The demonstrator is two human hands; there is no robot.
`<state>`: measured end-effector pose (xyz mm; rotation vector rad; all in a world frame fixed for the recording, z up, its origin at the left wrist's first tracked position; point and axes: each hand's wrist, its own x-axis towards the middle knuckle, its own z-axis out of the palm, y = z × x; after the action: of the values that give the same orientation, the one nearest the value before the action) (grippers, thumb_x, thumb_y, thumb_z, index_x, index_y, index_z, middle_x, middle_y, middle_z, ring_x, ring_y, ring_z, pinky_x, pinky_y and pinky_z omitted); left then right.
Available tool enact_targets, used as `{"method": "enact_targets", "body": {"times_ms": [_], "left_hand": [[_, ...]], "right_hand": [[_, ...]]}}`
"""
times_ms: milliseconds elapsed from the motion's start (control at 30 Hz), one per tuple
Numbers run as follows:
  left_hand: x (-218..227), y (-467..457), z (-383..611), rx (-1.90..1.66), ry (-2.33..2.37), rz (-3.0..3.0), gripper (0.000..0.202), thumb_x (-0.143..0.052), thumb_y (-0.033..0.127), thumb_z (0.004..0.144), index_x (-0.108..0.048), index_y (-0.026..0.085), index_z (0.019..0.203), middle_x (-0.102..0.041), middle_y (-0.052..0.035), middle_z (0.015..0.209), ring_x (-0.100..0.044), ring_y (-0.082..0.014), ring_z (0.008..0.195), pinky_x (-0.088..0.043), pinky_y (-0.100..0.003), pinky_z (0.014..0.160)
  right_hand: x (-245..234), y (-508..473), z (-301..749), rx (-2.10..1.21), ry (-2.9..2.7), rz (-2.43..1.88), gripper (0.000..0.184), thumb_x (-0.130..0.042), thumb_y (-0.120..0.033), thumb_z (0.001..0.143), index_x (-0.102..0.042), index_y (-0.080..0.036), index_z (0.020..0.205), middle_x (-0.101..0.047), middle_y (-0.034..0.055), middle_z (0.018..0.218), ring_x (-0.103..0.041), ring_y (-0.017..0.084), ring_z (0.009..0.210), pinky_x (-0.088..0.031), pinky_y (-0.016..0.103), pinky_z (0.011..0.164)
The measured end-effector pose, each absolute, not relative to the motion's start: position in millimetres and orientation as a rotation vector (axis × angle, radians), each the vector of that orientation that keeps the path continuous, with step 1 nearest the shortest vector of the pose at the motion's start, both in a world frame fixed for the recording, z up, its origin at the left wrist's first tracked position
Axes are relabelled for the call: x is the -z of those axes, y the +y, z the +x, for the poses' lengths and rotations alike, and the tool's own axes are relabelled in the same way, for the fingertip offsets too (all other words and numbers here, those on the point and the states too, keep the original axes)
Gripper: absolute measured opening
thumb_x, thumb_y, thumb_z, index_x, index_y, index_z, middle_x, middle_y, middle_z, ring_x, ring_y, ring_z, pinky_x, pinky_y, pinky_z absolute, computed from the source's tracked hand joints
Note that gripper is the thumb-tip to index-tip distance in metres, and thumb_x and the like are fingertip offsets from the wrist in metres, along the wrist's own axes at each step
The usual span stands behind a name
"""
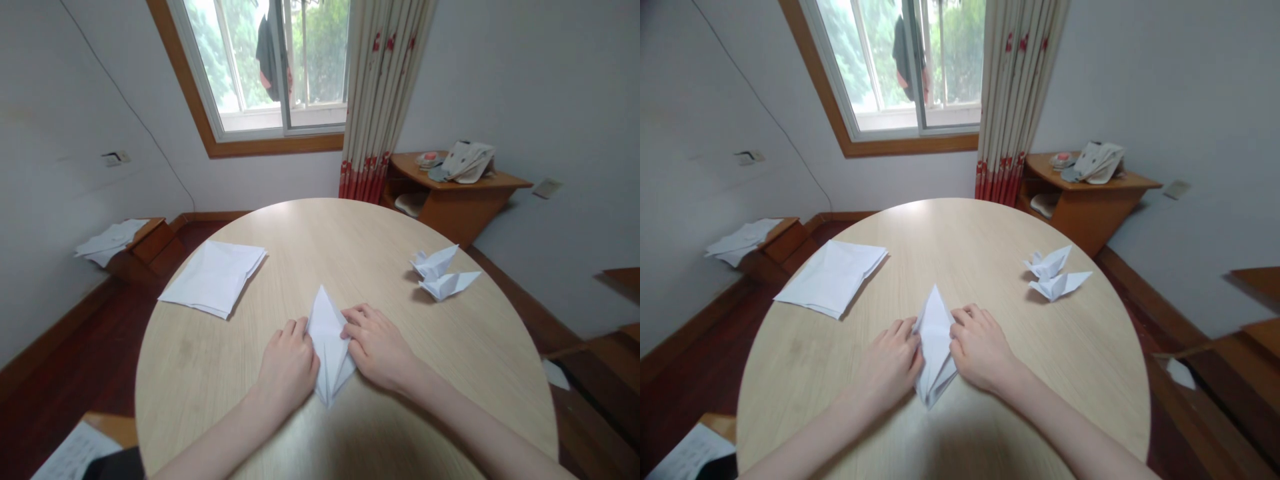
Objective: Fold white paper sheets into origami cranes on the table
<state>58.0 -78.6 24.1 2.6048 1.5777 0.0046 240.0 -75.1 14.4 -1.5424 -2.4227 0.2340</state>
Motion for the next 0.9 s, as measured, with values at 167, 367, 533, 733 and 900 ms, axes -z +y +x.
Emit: {"method": "enact_targets", "body": {"times_ms": [167, 367, 533, 733, 900], "left_hand": [[-16, -68, 50, -0.084, 1.509, 2.674, 0.028, -0.043, 0.010, 0.085, -0.066, 0.011, 0.101, -0.055, -0.0141, 0.126, -0.051, -0.0279, 0.111, -0.047, -0.041, 0.088], [-7, -58, 40, -0.159, 1.368, 2.730, 0.034, -0.044, 0.008, 0.086, -0.060, 0.015, 0.116, -0.048, -0.0106, 0.136, -0.045, -0.0272, 0.121, -0.043, -0.042, 0.095], [0, -53, 36, -0.228, 1.333, 2.715, 0.038, -0.047, 0.007, 0.087, -0.057, 0.019, 0.121, -0.045, -0.0116, 0.139, -0.043, -0.0270, 0.124, -0.043, -0.044, 0.098], [7, -49, 30, -0.334, 1.234, 2.760, 0.036, -0.047, 0.009, 0.090, -0.056, 0.021, 0.123, -0.045, -0.0135, 0.138, -0.044, -0.0263, 0.124, -0.043, -0.045, 0.099], [-1, -49, 27, -0.390, 1.105, 2.782, 0.029, -0.050, 0.009, 0.088, -0.062, 0.020, 0.112, -0.047, -0.0119, 0.137, -0.044, -0.0255, 0.124, -0.040, -0.045, 0.101]], "right_hand": [[-5, -73, 247, -0.071, -2.396, -1.359, 0.027, -0.047, -0.004, 0.074, -0.069, -0.016, 0.081, -0.049, 0.0094, 0.136, -0.032, 0.029, 0.129, -0.032, 0.048, 0.103], [-8, -68, 254, -0.027, -2.565, -1.132, 0.025, -0.047, -0.005, 0.077, -0.067, -0.020, 0.078, -0.063, 0.0043, 0.121, -0.032, 0.024, 0.135, -0.014, 0.053, 0.111], [-14, -67, 257, -0.184, -2.641, -1.029, 0.022, -0.047, -0.006, 0.080, -0.063, -0.020, 0.075, -0.071, 0.0008, 0.093, -0.043, 0.020, 0.129, -0.006, 0.051, 0.113], [-15, -71, 253, -0.286, -2.675, -0.989, 0.023, -0.046, -0.006, 0.082, -0.064, -0.019, 0.080, -0.069, 0.0014, 0.090, -0.060, 0.015, 0.095, -0.018, 0.044, 0.110], [-19, -75, 254, -0.381, -2.667, -1.030, 0.025, -0.044, -0.008, 0.086, -0.065, -0.020, 0.086, -0.067, 0.0016, 0.088, -0.058, 0.015, 0.090, -0.022, 0.043, 0.106]]}}
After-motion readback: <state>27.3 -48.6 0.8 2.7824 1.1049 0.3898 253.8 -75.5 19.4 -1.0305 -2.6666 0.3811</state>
